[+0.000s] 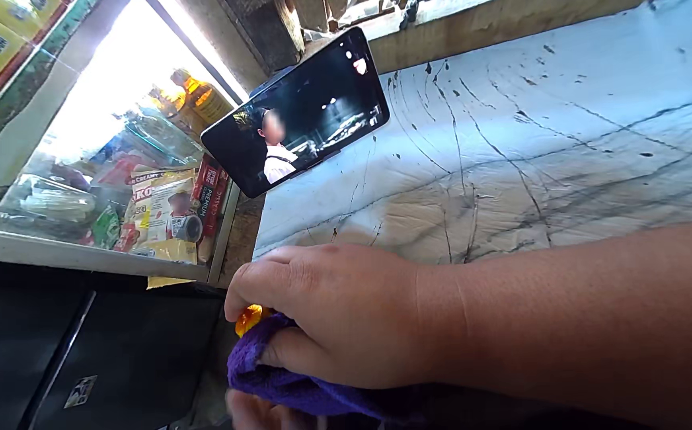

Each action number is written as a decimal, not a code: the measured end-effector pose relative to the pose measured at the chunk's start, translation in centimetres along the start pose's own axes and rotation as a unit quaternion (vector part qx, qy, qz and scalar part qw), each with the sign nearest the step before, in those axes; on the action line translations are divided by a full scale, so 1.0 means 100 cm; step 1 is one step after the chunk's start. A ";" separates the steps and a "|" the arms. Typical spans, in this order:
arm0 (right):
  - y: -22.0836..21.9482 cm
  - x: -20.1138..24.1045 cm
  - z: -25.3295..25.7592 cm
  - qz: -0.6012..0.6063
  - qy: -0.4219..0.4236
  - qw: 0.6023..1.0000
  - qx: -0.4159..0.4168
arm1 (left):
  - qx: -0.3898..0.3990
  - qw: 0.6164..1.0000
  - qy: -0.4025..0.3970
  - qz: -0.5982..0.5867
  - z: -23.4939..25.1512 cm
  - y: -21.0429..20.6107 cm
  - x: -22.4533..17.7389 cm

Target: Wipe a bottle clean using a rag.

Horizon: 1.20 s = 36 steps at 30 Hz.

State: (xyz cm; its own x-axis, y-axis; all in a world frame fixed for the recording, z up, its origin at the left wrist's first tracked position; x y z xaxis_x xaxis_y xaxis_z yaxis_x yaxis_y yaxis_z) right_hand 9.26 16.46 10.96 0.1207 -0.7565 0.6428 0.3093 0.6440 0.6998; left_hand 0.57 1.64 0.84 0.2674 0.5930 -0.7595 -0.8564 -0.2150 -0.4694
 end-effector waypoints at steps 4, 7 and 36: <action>-0.004 0.001 -0.001 -0.022 0.022 0.999 0.016 | 0.080 0.996 -0.013 0.043 -0.004 0.006 0.004; -0.008 0.001 -0.002 0.002 0.047 0.999 -0.010 | 0.041 0.998 -0.033 0.020 -0.008 0.016 0.004; -0.010 0.007 -0.007 0.044 0.009 0.999 -0.017 | -0.132 0.951 -0.281 -0.016 0.029 0.053 -0.066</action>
State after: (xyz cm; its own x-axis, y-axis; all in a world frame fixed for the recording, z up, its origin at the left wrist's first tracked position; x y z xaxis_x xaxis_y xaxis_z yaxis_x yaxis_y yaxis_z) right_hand 9.66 15.20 10.52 0.1653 -0.6998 0.6950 0.3286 0.7035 0.6302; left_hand -7.01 -1.18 4.68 -0.0502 0.9071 -0.4179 -0.6920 -0.3333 -0.6403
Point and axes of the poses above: each hand's wrist, its own z-axis towards the middle knuckle, its own y-axis out of the back of the hand, x = y × z, the point moved 3 cm from there along z, towards the middle knuckle, and after that the axes turned 8 degrees about -z, right-handed, at the moved point
